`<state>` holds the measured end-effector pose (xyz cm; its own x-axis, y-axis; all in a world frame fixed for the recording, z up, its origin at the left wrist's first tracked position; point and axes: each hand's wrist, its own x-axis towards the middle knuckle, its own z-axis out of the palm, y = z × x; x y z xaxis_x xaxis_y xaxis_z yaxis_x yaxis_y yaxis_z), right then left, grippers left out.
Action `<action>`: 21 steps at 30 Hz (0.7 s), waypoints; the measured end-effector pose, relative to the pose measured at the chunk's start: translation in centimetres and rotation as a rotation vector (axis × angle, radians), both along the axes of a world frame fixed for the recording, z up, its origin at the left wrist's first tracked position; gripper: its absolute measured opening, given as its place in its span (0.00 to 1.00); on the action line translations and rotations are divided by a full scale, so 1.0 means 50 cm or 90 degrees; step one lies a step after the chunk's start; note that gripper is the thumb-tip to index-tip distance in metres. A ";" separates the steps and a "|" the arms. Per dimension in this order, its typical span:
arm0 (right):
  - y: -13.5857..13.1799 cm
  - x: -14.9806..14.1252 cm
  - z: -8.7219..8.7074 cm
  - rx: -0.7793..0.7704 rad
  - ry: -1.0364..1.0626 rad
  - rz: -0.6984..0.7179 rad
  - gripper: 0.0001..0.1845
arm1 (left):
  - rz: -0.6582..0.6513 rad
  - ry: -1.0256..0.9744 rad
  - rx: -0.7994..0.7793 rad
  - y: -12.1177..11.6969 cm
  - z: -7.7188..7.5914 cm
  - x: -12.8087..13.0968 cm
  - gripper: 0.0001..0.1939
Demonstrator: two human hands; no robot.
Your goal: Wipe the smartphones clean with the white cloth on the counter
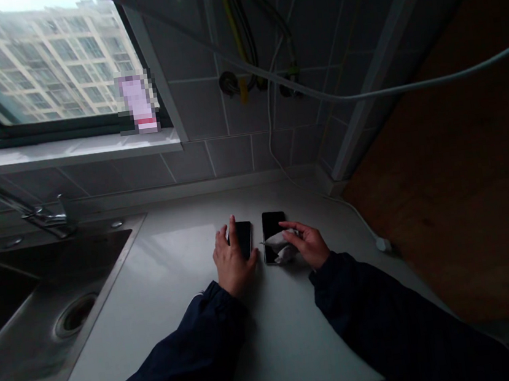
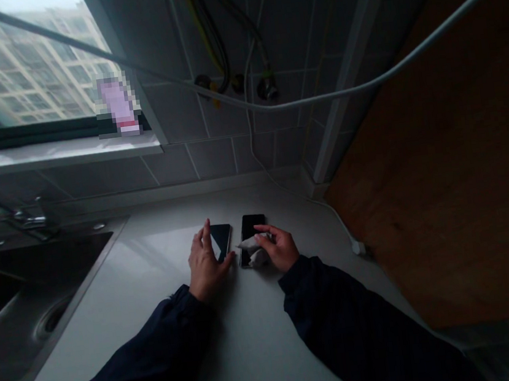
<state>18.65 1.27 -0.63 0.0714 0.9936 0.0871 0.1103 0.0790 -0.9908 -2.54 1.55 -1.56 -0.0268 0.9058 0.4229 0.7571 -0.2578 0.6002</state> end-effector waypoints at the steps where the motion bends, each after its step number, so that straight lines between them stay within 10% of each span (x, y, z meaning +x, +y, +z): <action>1: 0.001 0.000 -0.001 -0.003 0.015 -0.002 0.31 | -0.004 0.003 -0.011 0.000 -0.002 -0.001 0.55; 21: -0.018 -0.016 0.011 -0.005 -0.044 0.075 0.22 | -0.054 0.034 0.006 0.003 0.006 -0.007 0.59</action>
<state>17.87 0.39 -0.10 -0.0519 0.9954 0.0807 0.1692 0.0884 -0.9816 -2.90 1.69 -1.24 0.0718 0.8997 0.4306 0.7630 -0.3276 0.5572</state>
